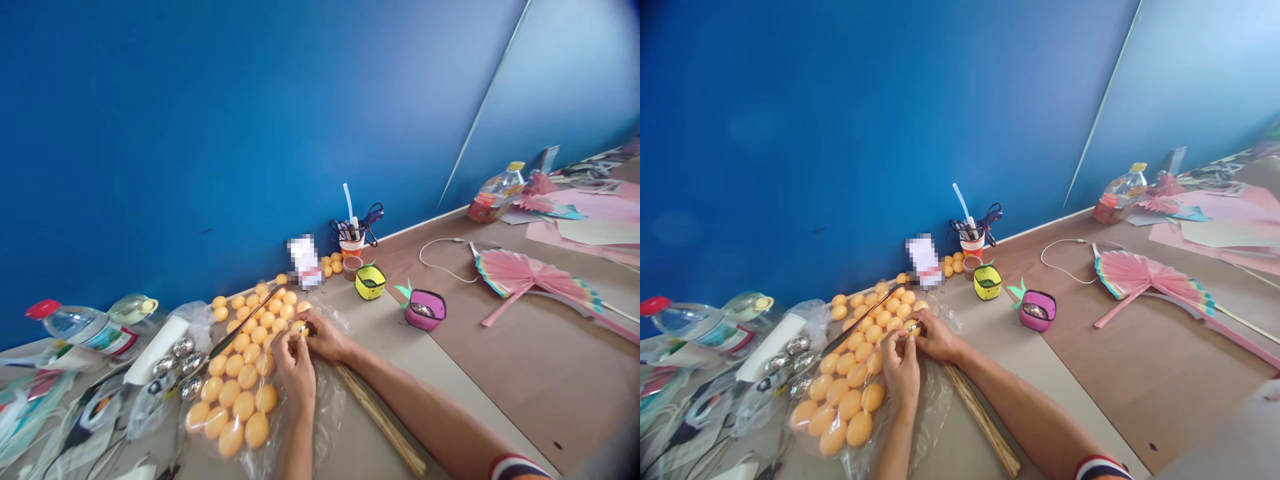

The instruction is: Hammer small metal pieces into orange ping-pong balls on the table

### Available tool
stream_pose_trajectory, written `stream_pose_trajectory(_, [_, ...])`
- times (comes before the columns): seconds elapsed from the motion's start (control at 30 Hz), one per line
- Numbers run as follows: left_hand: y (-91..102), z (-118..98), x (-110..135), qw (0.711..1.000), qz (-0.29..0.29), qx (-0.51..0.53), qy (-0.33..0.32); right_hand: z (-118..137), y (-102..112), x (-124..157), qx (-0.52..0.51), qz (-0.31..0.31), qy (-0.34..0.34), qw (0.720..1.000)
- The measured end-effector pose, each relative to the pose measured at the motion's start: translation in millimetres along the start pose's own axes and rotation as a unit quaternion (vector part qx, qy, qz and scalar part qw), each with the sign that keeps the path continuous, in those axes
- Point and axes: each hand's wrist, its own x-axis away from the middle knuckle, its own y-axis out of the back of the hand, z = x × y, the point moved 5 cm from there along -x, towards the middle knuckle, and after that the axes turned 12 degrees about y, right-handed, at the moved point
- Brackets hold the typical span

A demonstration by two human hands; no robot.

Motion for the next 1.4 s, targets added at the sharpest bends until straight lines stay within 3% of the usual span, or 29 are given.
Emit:
stream_pose_trajectory(0.23, [1.5, -5, -2, 1.000, -0.003, -0.002, -0.010, 4, -1, 1, 0.036, -0.012, 0.046, 0.998])
stream_pose_trajectory(0.8, [0.6, 4, -4, 0.999, 0.011, 0.011, 0.049, 10, -3, -1, 0.030, 0.007, 0.025, 0.999])
stream_pose_trajectory(1.1, [1.6, -2, -6, 1.000, 0.002, 0.002, 0.027, 15, -1, -2, 0.014, 0.005, 0.044, 0.999])
stream_pose_trajectory(1.27, [-0.4, 0, -4, 0.995, 0.020, 0.039, 0.089, 13, -1, -1, 0.023, 0.007, 0.048, 0.999])
stream_pose_trajectory(1.4, [-3.8, 4, -3, 0.982, 0.052, 0.087, 0.162, 2, -2, 2, -0.021, -0.007, -0.016, 1.000])
